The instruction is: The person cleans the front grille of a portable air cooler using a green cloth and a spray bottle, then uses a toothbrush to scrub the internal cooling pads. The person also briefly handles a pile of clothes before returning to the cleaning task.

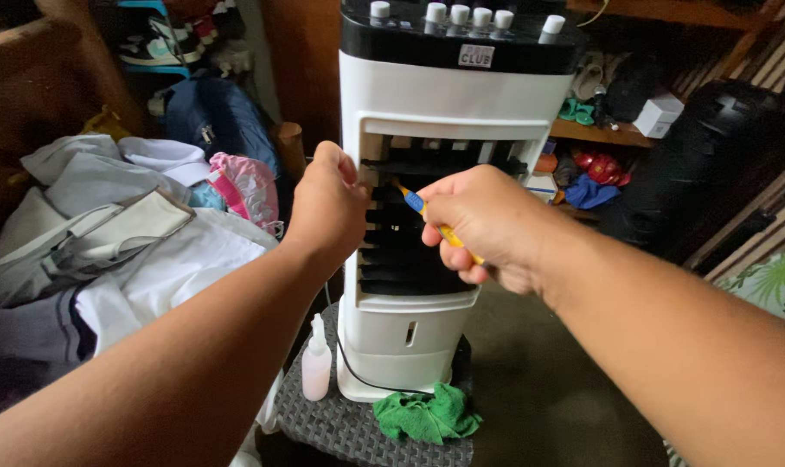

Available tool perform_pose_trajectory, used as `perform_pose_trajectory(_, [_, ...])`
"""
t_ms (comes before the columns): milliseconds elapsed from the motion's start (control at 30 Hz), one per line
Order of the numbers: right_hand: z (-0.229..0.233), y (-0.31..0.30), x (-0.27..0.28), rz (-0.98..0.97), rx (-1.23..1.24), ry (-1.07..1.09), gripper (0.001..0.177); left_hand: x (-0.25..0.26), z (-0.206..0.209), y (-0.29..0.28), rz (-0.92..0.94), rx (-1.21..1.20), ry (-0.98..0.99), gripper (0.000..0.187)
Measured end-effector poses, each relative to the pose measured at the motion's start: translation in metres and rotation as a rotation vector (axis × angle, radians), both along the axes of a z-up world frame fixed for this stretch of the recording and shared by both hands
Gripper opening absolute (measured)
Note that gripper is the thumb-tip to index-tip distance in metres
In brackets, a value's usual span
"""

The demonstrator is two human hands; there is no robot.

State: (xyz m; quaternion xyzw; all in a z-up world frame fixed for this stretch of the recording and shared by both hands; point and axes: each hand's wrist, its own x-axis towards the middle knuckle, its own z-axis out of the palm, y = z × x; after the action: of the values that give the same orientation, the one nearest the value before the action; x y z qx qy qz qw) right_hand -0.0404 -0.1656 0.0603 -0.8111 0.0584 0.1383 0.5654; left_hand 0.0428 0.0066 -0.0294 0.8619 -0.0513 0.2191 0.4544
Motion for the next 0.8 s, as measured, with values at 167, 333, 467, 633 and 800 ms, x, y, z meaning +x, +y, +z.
perform_pose_trajectory(167, [-0.014,-0.013,-0.008,0.014,-0.062,-0.028,0.037,0.004,-0.002,0.004,-0.035,0.016,-0.004,0.019])
perform_pose_trajectory(333, [-0.004,-0.039,-0.027,0.064,-0.559,-0.102,0.047,0.004,-0.003,0.009,-0.073,0.042,-0.019,0.019])
perform_pose_trajectory(467, [-0.004,-0.033,-0.020,0.225,-0.866,-0.647,0.049,0.000,-0.001,0.008,-0.091,0.013,0.025,0.019])
perform_pose_trajectory(633, [-0.019,-0.014,-0.014,0.183,-0.931,-0.884,0.051,-0.001,0.002,0.009,-0.109,-0.006,-0.012,0.020])
perform_pose_trajectory(800, [-0.012,-0.003,-0.017,0.168,-0.932,-0.614,0.044,-0.001,0.000,0.009,-0.081,-0.039,0.007,0.018])
